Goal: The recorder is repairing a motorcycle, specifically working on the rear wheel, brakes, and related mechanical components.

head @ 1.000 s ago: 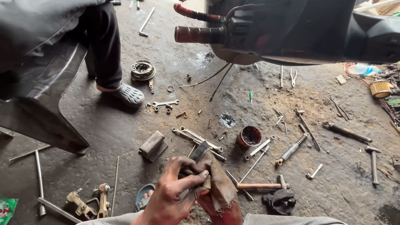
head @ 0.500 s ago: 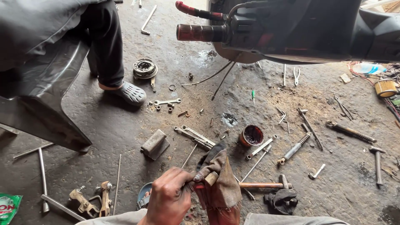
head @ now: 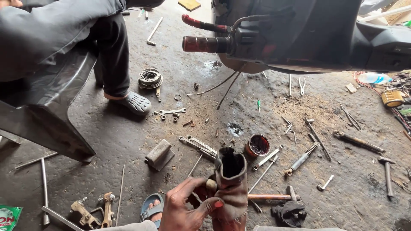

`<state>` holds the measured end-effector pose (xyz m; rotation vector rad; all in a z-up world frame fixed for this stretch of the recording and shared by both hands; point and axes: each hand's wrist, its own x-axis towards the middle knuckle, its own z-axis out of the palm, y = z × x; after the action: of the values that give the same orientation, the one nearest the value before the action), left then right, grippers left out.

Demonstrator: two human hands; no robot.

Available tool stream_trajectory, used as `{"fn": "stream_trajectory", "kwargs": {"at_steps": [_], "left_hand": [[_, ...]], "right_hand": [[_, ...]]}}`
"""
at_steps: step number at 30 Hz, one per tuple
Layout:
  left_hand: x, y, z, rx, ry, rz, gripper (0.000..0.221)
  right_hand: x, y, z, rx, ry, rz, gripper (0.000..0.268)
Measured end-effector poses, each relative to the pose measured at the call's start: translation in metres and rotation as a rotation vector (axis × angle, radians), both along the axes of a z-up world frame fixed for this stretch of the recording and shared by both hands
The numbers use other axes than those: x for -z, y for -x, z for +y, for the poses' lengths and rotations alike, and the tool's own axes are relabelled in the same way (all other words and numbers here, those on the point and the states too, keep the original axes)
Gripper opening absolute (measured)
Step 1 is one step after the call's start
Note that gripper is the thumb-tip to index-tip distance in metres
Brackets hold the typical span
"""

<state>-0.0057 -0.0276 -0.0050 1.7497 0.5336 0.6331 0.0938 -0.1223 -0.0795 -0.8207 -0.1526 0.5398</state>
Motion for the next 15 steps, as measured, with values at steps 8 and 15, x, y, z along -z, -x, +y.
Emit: {"fn": "stream_trajectory", "kwargs": {"at_steps": [8,15], "left_hand": [[0.007,0.001,-0.004,-0.01,0.075,-0.027,0.037],[0.018,0.003,-0.006,-0.074,-0.232,-0.099,0.033]], "right_hand": [[0.007,0.038,-0.047,-0.134,0.06,-0.048,0.029],[0.075,-0.044,-0.017,-0.306,0.288,-0.224,0.033]]}}
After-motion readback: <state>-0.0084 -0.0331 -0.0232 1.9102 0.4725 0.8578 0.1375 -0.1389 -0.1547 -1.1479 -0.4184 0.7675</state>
